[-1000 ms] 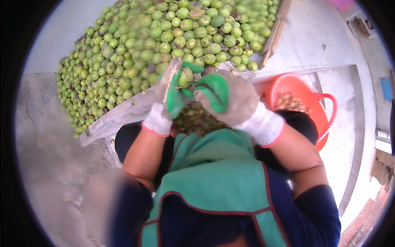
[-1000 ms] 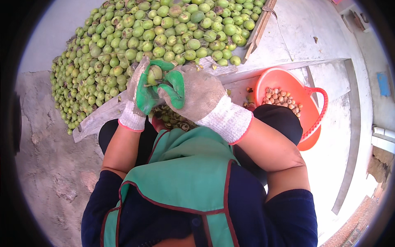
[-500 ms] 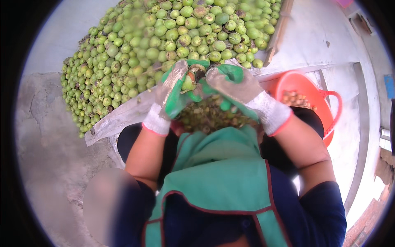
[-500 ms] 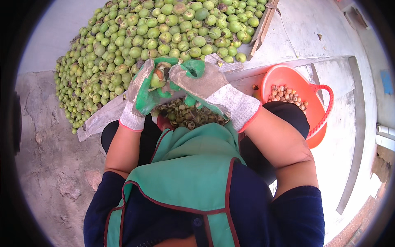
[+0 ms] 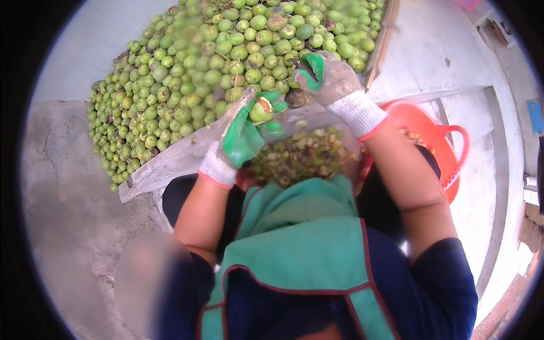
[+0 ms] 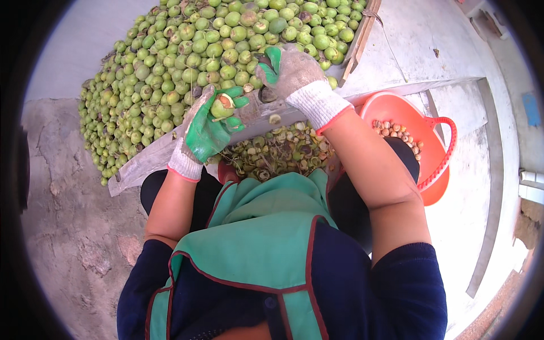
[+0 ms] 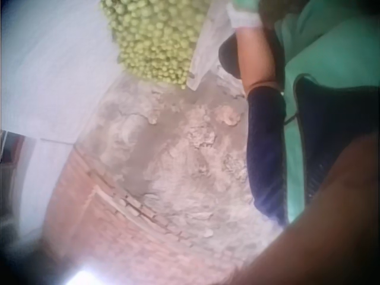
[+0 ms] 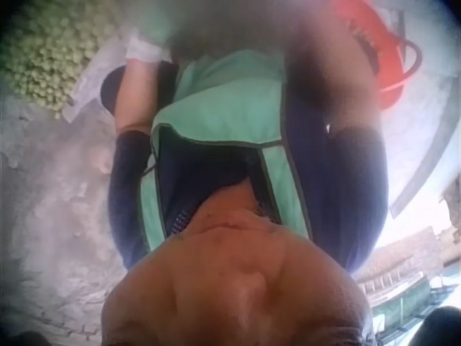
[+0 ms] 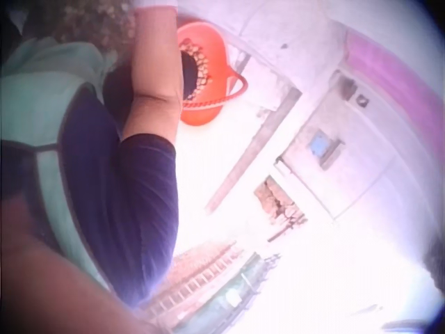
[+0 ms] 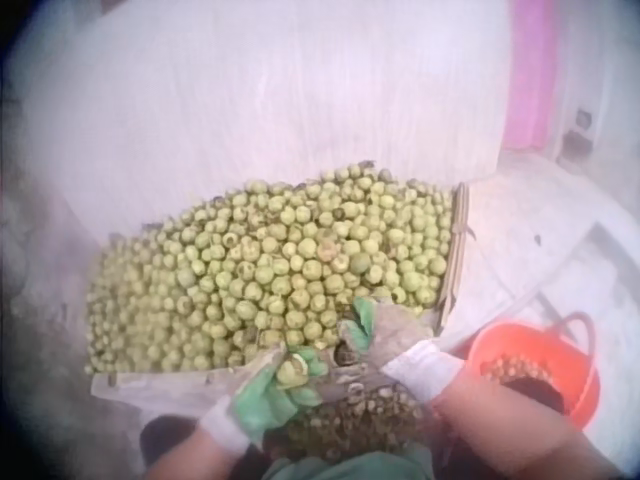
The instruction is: The person removes the green outer husks from walnuts using a small curved blade and places the shelled walnuts into a red basket.
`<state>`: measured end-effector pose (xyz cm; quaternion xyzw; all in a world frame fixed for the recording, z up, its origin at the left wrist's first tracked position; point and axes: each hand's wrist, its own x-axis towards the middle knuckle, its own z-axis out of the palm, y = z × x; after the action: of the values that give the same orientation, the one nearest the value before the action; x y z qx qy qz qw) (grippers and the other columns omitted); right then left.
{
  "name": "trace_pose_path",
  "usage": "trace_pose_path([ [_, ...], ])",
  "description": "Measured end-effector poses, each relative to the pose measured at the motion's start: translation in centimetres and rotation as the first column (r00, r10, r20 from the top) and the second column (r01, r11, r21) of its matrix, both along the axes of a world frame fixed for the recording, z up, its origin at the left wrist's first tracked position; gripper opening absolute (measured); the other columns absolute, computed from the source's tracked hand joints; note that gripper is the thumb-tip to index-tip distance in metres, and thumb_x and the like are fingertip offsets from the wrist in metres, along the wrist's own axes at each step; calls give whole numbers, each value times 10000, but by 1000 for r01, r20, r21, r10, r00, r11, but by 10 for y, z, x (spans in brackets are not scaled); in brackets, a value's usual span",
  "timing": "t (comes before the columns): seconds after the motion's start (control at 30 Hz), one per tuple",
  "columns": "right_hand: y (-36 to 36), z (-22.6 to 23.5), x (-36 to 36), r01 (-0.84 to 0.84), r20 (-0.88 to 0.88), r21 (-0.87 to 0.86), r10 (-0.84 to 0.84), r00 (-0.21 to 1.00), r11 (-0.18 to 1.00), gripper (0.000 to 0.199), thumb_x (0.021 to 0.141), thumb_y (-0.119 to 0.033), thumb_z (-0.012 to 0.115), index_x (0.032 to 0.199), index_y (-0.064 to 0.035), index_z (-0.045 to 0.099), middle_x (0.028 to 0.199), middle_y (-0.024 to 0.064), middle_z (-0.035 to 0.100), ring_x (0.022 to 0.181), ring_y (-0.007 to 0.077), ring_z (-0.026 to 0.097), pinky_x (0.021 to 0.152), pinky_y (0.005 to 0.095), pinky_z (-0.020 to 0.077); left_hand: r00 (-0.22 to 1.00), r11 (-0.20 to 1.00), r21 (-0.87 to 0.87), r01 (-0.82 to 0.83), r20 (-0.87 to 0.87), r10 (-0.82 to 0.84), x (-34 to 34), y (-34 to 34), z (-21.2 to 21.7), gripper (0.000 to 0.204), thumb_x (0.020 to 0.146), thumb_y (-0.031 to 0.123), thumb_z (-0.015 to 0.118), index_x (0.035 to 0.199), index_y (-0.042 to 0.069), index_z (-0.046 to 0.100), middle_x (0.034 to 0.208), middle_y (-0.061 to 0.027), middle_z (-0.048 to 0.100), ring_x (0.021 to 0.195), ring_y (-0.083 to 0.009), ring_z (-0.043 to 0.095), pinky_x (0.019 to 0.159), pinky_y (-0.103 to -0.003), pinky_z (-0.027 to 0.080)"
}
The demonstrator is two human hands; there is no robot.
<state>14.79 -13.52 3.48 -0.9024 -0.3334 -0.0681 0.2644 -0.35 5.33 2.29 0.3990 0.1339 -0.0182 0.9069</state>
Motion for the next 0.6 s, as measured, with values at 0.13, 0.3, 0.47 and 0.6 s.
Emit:
trace_pose_path([
  [0.13,16,20,-12,-94,-116,236,124,985,967,601,883,-559,667,1254,-86,656,1331,165,625,1086,329,675,926,418,548,992,992,-49,118,46,-116,-5,5,16,454,1068,357,473,1374,27,534,1314,-137,631,1162,-297,645,803,-426,601],
  [0.3,15,9,-50,-290,-389,442,473,791,849,595,857,-590,691,1239,-134,668,1211,139,677,1046,301,685,909,393,549,988,991,-41,127,99,-122,-9,2,-3,516,1074,412,434,1428,40,484,1334,-101,609,1118,-222,644,814,-385,590],
  [0.47,10,20,-58,-388,-353,449,559,750,805,603,835,-605,718,1152,-93,673,1070,141,694,953,359,668,831,435,546,987,974,-170,147,-47,-156,2,-9,11,564,1049,502,462,1386,57,538,1269,-88,643,1105,-204,642,926,-332,544],
  [0.6,3,22,-54,-282,42,342,285,958,896,520,808,-527,750,1111,-109,687,995,171,679,926,376,658,804,476,537,987,971,-186,152,-25,-160,9,-12,11,540,1050,480,474,1374,54,547,1275,-116,643,1115,-261,652,907,-462,575],
])
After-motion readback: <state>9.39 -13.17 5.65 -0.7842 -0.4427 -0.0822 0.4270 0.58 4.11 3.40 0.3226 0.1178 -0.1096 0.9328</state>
